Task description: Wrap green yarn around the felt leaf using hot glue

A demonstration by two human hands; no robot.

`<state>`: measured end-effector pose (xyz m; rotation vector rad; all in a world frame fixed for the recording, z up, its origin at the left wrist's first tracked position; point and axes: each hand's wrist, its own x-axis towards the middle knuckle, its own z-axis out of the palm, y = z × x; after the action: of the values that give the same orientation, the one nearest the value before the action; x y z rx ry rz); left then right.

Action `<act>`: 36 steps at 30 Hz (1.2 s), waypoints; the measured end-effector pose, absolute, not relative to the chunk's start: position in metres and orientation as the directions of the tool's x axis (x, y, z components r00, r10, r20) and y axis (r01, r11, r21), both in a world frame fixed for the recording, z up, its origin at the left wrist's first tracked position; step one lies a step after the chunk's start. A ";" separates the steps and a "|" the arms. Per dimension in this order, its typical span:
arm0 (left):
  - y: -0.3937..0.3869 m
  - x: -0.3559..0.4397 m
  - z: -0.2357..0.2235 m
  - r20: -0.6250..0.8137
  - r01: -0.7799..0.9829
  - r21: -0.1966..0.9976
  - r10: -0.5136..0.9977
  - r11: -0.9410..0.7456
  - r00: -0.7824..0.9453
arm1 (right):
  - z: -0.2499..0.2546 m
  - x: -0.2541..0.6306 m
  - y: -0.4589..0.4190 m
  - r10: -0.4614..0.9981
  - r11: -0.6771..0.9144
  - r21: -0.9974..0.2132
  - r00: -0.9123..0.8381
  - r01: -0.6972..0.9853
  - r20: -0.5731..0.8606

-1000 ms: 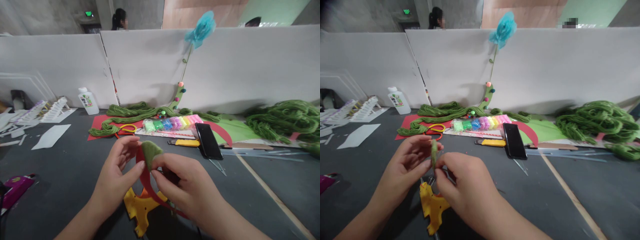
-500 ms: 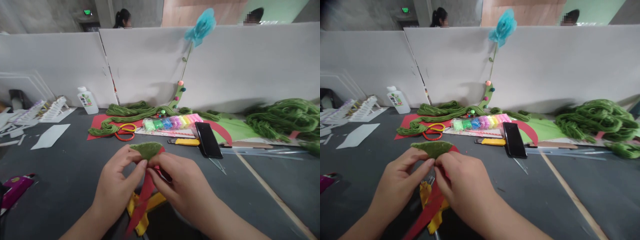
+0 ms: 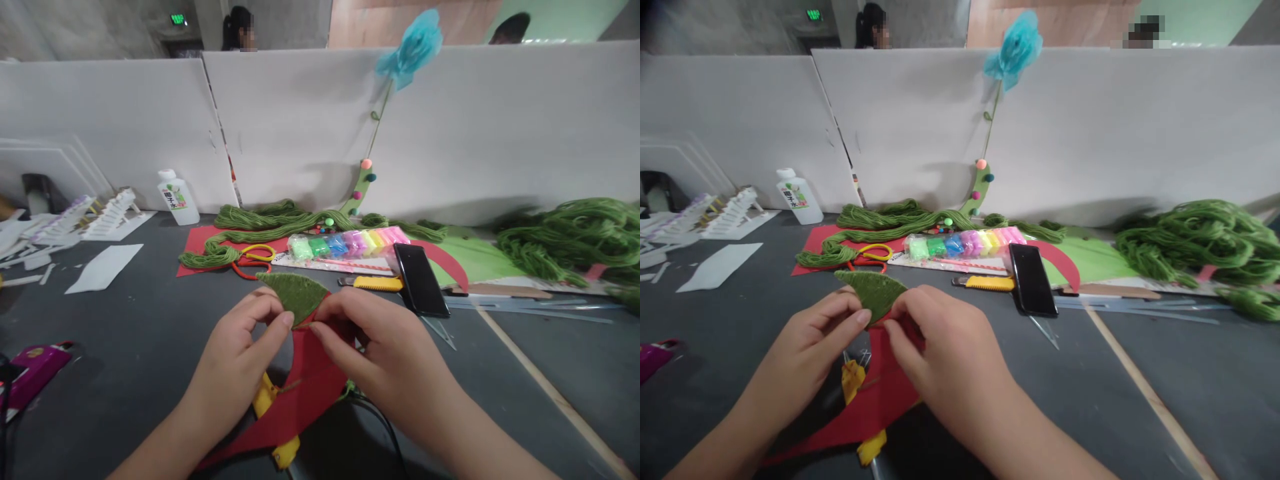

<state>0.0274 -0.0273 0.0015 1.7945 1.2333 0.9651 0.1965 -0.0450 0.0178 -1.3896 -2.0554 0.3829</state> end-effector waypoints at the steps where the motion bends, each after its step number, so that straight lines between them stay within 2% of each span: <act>1: -0.027 0.028 0.002 0.162 0.402 0.878 0.951 -0.260 0.262 | 0.018 0.197 -0.045 0.909 0.402 -0.543 -0.250 0.737 0.333; 4: -0.027 0.028 0.002 0.152 0.417 0.869 0.946 -0.265 0.286 | 0.016 0.197 -0.044 0.926 0.357 -0.547 -0.207 0.757 0.317; 10: -0.027 0.027 0.001 0.163 0.436 0.851 0.936 -0.293 0.311 | 0.016 0.199 -0.039 0.968 0.222 -0.658 -0.083 0.720 0.236; 16: -0.023 0.026 0.001 0.157 0.370 0.879 0.915 -0.301 0.371 | 0.019 0.204 -0.035 0.986 0.162 -0.717 -0.138 0.678 0.093; 19: -0.020 0.024 0.002 0.097 0.299 0.926 0.910 -0.232 0.404 | 0.020 0.206 -0.034 0.986 0.138 -0.753 -0.161 0.643 0.043; 23: -0.019 0.022 -0.001 -0.011 0.218 0.972 0.909 -0.088 0.416 | 0.022 0.209 -0.033 0.984 0.153 -0.747 -0.172 0.647 0.052; 30: -0.020 0.022 -0.006 -0.041 0.281 0.958 0.946 -0.054 0.321 | 0.020 0.206 -0.033 0.988 0.133 -0.743 -0.148 0.656 0.046; 34: -0.014 0.022 -0.009 -0.192 0.248 0.960 0.950 0.130 0.246 | 0.020 0.209 -0.030 0.987 0.145 -0.827 -0.142 0.544 0.079; 36: -0.009 0.020 -0.012 -0.219 0.209 0.962 0.950 0.173 0.223 | 0.022 0.214 -0.027 0.987 0.137 -0.862 -0.145 0.488 0.074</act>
<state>0.0203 -0.0088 -0.0123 1.2987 1.2435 0.7863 0.2138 -0.0274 0.0218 -1.4305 -1.7299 0.9221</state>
